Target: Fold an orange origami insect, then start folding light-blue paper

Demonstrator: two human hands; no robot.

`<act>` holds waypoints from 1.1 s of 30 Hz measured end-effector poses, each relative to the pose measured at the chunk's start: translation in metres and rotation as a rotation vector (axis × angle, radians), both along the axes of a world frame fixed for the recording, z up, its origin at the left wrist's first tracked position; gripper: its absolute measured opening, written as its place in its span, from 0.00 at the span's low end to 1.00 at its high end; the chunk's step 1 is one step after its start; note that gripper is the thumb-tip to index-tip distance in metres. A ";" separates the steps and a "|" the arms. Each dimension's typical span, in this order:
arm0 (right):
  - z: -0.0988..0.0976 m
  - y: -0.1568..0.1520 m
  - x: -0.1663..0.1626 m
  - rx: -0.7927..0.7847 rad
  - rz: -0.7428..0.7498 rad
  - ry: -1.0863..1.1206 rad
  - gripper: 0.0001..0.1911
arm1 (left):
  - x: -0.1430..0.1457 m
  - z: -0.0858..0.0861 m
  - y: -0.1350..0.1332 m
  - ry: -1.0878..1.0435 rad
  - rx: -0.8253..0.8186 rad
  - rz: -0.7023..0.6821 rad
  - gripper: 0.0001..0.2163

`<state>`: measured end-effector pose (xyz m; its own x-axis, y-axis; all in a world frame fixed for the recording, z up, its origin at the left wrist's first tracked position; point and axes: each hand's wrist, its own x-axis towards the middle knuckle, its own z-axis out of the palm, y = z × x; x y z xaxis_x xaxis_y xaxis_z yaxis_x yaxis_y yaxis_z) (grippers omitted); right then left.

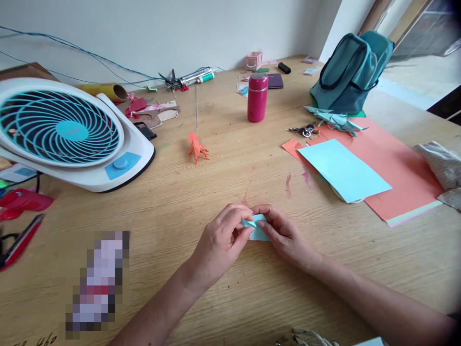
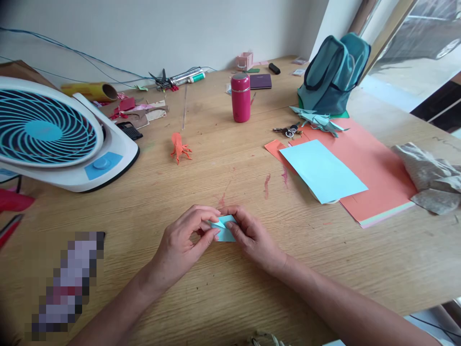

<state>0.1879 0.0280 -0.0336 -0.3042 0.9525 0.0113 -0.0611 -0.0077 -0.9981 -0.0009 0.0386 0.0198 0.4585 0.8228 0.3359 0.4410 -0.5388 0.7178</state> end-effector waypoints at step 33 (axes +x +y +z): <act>-0.003 -0.005 0.000 0.076 -0.038 -0.078 0.15 | 0.011 -0.017 -0.013 -0.120 0.075 0.167 0.10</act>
